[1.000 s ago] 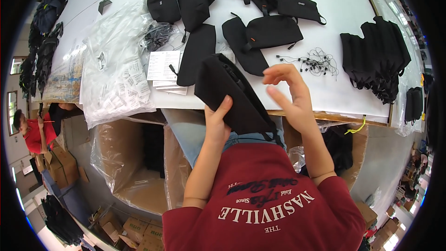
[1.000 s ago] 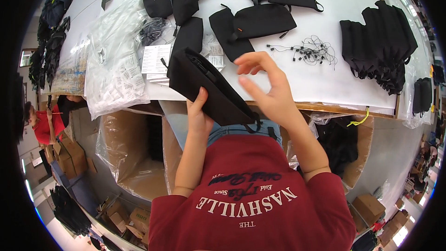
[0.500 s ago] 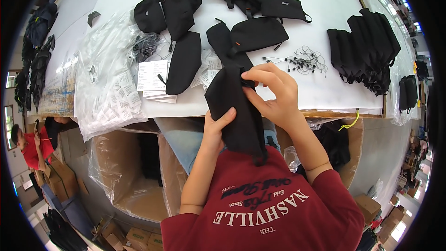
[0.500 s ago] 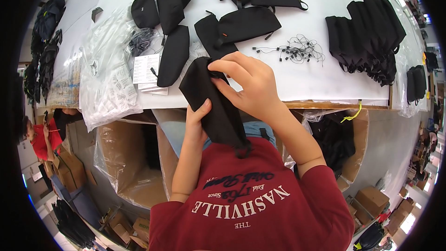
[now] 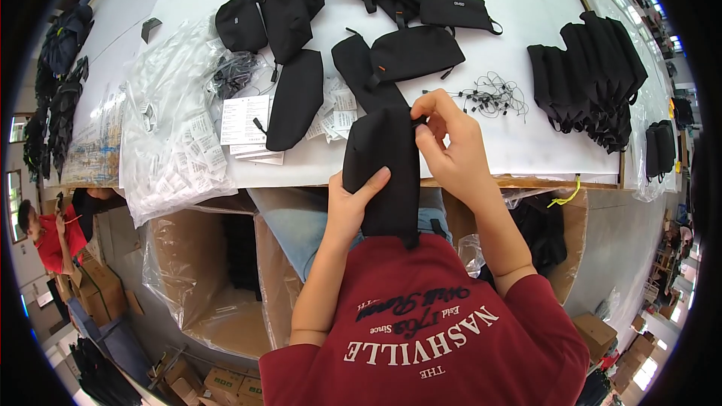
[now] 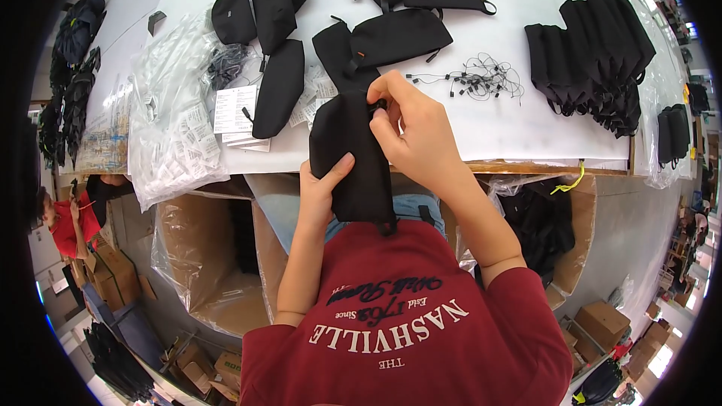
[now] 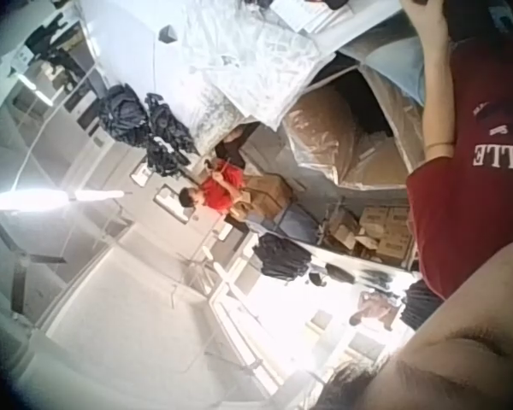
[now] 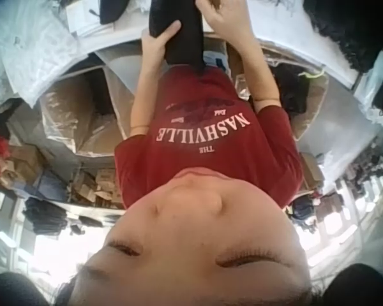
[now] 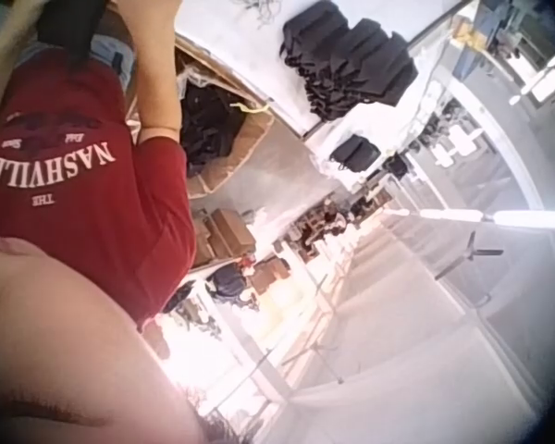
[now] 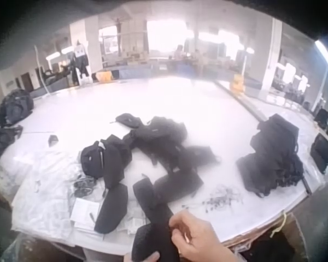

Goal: Packaging and inspecting small black fabric pouches, including inserting labels or accessories and sorting them.

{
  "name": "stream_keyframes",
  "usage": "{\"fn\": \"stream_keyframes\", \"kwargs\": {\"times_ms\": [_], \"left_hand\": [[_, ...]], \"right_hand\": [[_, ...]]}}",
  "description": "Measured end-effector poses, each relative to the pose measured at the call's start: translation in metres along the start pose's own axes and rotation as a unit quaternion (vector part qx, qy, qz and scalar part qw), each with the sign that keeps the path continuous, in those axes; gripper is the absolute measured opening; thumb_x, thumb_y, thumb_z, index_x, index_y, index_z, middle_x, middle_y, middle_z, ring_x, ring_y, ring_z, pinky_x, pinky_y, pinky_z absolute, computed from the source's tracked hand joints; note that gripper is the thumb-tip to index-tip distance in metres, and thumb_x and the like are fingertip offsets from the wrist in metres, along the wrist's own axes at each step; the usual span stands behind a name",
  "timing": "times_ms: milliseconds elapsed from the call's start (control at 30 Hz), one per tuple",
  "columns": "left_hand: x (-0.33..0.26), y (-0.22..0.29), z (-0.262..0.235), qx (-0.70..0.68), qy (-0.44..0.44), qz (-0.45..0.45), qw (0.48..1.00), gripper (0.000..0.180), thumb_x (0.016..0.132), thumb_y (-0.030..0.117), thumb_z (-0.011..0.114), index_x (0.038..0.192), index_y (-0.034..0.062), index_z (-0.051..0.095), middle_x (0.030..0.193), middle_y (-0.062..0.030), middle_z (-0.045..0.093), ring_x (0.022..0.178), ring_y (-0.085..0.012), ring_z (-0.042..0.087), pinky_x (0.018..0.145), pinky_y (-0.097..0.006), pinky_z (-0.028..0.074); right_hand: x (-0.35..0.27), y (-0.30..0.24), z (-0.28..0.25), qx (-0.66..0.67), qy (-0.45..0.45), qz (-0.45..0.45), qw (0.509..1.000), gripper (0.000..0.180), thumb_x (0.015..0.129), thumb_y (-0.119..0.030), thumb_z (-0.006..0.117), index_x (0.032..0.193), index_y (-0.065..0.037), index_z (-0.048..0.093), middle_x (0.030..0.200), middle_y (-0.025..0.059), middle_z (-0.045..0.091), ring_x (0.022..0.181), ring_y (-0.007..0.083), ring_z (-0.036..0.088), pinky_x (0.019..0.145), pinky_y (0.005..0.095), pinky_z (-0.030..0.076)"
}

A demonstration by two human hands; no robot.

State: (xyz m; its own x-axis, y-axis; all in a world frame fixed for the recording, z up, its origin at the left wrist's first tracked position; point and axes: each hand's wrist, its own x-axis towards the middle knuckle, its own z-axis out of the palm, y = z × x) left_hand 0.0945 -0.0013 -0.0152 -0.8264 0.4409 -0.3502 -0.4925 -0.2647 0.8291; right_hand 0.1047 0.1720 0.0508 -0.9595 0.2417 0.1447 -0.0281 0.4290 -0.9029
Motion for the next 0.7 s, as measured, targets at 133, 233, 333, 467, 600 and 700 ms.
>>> {"fn": "stream_keyframes", "kwargs": {"times_ms": [133, 233, 333, 467, 600, 700], "left_hand": [[0.001, 0.003, 0.004, 0.009, 0.038, 0.054, 0.998, 0.032, 0.081, 0.014, 0.072, 0.106, -0.004, 0.061, 0.095, -0.008, 0.066, 0.082, -0.0123, 0.062, 0.074, -0.024, 0.05], [-0.001, 0.005, 0.001, -0.022, 0.023, 0.015, 0.999, 0.033, 0.081, 0.013, 0.071, 0.107, -0.0037, 0.059, 0.096, -0.0084, 0.065, 0.081, -0.0133, 0.063, 0.074, -0.025, 0.051], [-0.002, -0.001, -0.004, -0.106, 0.012, -0.04, 0.994, 0.03, 0.084, 0.015, 0.068, 0.107, -0.0028, 0.059, 0.096, -0.0089, 0.066, 0.081, -0.0153, 0.065, 0.072, -0.027, 0.053], [0.009, 0.008, -0.01, -0.243, 0.047, -0.064, 0.967, 0.03, 0.091, 0.023, 0.06, 0.108, -0.0008, 0.058, 0.094, -0.0097, 0.066, 0.079, -0.0181, 0.066, 0.07, -0.029, 0.055], [0.016, 0.016, -0.036, -0.328, -0.009, -0.078, 0.941, 0.031, 0.093, 0.029, 0.056, 0.104, 0.0012, 0.061, 0.091, -0.0096, 0.068, 0.073, -0.0195, 0.067, 0.065, -0.031, 0.056], [0.017, 0.015, -0.037, -0.359, 0.062, -0.089, 0.927, 0.029, 0.098, 0.033, 0.045, 0.09, 0.0079, 0.055, 0.068, -0.0121, 0.056, 0.057, -0.0217, 0.062, 0.044, -0.031, 0.053]], "right_hand": [[0.001, 0.0, -0.006, -0.059, -0.016, -0.02, 0.998, 0.01, 0.083, -0.004, 0.063, 0.091, -0.003, 0.057, 0.07, 0.0042, 0.057, 0.053, 0.012, 0.05, 0.051, 0.0242, 0.041], [-0.003, 0.001, -0.007, -0.127, 0.003, -0.127, 0.984, 0.009, 0.082, -0.007, 0.066, 0.087, -0.003, 0.06, 0.072, 0.0052, 0.059, 0.053, 0.0157, 0.053, 0.051, 0.026, 0.043], [-0.003, -0.001, -0.006, -0.152, -0.008, -0.158, 0.976, 0.008, 0.079, -0.008, 0.067, 0.084, -0.005, 0.061, 0.073, 0.005, 0.059, 0.056, 0.0198, 0.056, 0.051, 0.0291, 0.044], [-0.015, -0.004, 0.001, -0.149, -0.083, -0.223, 0.96, 0.011, 0.074, -0.004, 0.069, 0.085, -0.007, 0.066, 0.069, 0.0039, 0.056, 0.055, 0.0193, 0.054, 0.05, 0.0296, 0.042], [-0.028, -0.021, 0.006, -0.111, -0.203, -0.244, 0.942, 0.011, 0.072, -0.009, 0.07, 0.082, -0.01, 0.064, 0.069, 0.0021, 0.05, 0.057, 0.0191, 0.054, 0.05, 0.0306, 0.042], [-0.03, -0.021, 0.008, -0.102, -0.216, -0.256, 0.937, 0.012, 0.072, -0.009, 0.069, 0.082, -0.01, 0.064, 0.068, 0.0016, 0.049, 0.056, 0.0183, 0.053, 0.048, 0.0305, 0.04]]}}
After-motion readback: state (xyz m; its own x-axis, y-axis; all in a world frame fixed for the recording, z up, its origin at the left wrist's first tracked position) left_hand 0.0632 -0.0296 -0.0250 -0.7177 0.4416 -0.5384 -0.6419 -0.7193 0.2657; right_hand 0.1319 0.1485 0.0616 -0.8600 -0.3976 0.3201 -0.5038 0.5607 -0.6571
